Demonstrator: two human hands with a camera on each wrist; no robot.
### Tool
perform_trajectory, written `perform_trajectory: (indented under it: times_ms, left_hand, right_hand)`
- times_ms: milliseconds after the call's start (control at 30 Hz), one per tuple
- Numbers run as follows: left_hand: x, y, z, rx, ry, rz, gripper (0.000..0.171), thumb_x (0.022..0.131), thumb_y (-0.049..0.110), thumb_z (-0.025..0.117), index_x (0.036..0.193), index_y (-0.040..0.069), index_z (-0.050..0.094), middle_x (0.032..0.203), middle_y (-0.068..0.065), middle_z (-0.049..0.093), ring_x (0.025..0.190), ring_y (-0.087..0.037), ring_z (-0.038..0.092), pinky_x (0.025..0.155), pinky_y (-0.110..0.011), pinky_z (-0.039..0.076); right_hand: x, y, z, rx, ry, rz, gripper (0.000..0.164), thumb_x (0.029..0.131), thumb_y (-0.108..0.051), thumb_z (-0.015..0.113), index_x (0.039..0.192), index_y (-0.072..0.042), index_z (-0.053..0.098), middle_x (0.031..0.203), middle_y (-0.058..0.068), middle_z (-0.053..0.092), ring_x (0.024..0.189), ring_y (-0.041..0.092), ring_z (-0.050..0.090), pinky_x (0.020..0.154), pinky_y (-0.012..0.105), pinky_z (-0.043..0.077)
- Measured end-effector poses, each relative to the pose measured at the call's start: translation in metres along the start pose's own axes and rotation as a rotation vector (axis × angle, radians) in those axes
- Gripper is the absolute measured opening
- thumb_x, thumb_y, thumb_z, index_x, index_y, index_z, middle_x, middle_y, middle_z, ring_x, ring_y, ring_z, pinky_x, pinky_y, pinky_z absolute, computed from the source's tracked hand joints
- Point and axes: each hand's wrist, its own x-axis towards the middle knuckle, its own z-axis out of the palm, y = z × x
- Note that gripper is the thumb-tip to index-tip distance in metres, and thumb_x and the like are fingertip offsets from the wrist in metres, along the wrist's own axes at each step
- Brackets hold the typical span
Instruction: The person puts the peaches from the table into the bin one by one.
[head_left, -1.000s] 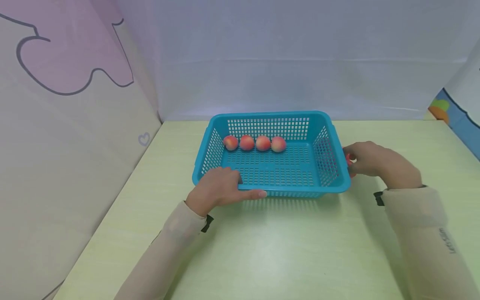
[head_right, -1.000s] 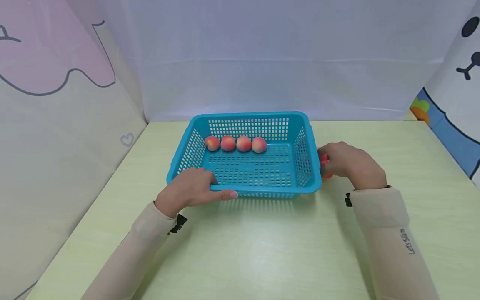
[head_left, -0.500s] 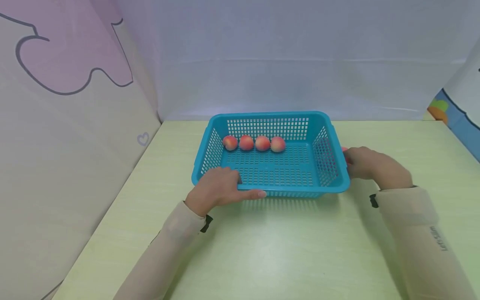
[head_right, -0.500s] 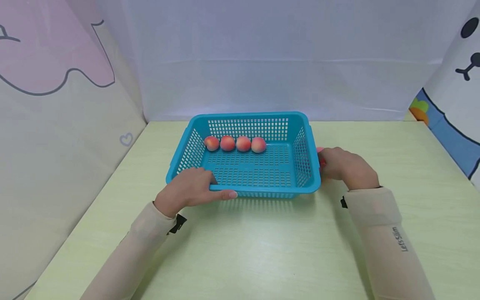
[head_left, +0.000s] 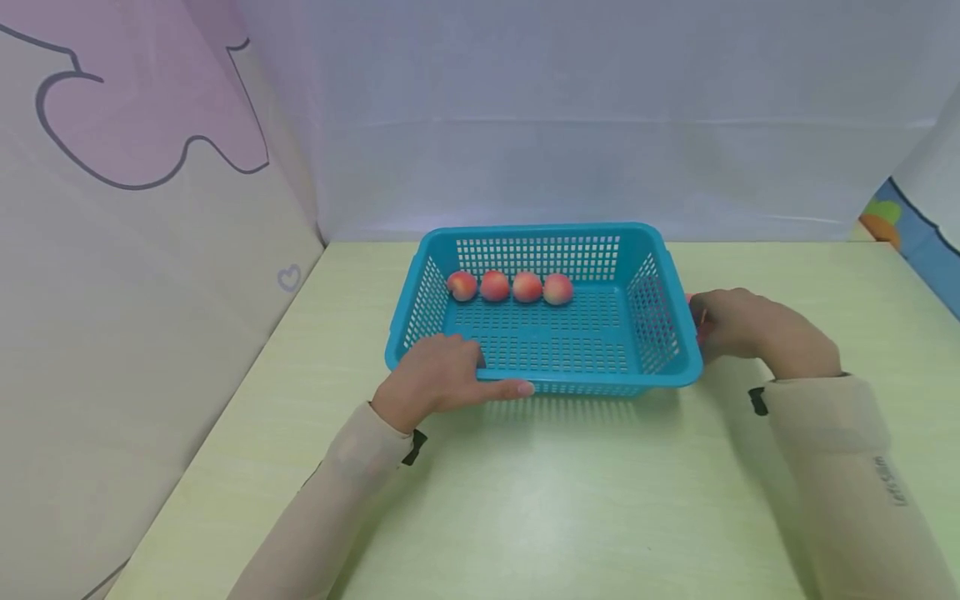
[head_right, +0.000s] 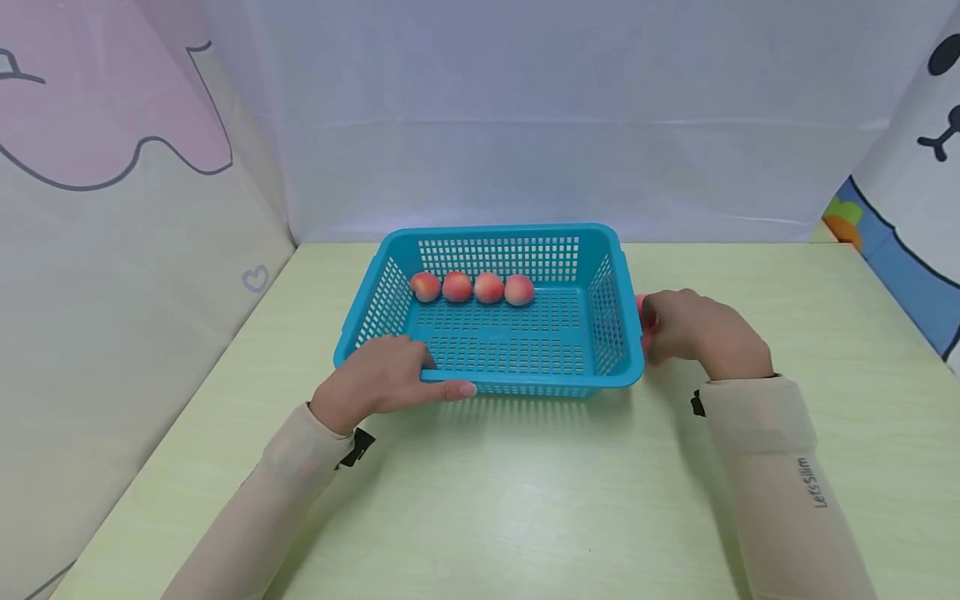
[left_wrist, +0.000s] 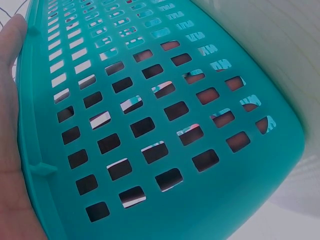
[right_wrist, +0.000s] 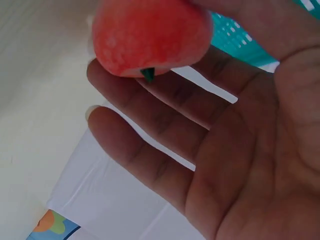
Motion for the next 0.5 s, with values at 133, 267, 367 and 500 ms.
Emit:
perform_trajectory:
  times_ms: [133, 267, 367, 500]
  left_hand:
    - [0.000, 0.000, 0.000, -0.007, -0.003, -0.002, 0.080, 0.062, 0.098, 0.027, 0.056, 0.019, 0.036, 0.048, 0.008, 0.025, 0.041, -0.009, 0.030, 0.043, -0.029, 0.022]
    - [0.001, -0.001, 0.001, -0.015, -0.006, -0.005, 0.080, 0.062, 0.098, 0.027, 0.057, 0.019, 0.037, 0.048, 0.008, 0.026, 0.041, -0.009, 0.030, 0.043, -0.029, 0.023]
    - [0.001, -0.001, 0.001, -0.017, -0.005, -0.004, 0.081, 0.062, 0.098, 0.026, 0.057, 0.018, 0.037, 0.048, 0.008, 0.026, 0.041, -0.009, 0.030, 0.043, -0.029, 0.023]
    - [0.001, -0.001, 0.001, -0.017, -0.004, 0.002, 0.080, 0.062, 0.098, 0.027, 0.057, 0.018, 0.037, 0.048, 0.008, 0.027, 0.041, -0.009, 0.030, 0.043, -0.029, 0.023]
  right_hand:
    - [-0.007, 0.002, -0.008, -0.019, 0.039, 0.021, 0.052, 0.067, -0.016, 0.081, 0.111, -0.001, 0.058, 0.092, 0.011, 0.060, 0.082, 0.032, 0.055, 0.062, 0.049, 0.048]
    - [-0.013, 0.003, -0.015, -0.021, 0.053, 0.039, 0.055, 0.070, -0.014, 0.081, 0.118, 0.000, 0.057, 0.096, 0.016, 0.059, 0.086, 0.038, 0.053, 0.062, 0.053, 0.049]
    - [-0.016, 0.003, -0.019, -0.056, 0.082, 0.055, 0.060, 0.069, -0.017, 0.083, 0.121, -0.001, 0.057, 0.101, 0.022, 0.052, 0.088, 0.041, 0.051, 0.062, 0.053, 0.049]
    - [-0.020, 0.006, -0.023, -0.108, 0.143, 0.062, 0.061, 0.070, -0.025, 0.083, 0.122, -0.003, 0.058, 0.104, 0.024, 0.045, 0.086, 0.041, 0.051, 0.060, 0.053, 0.048]
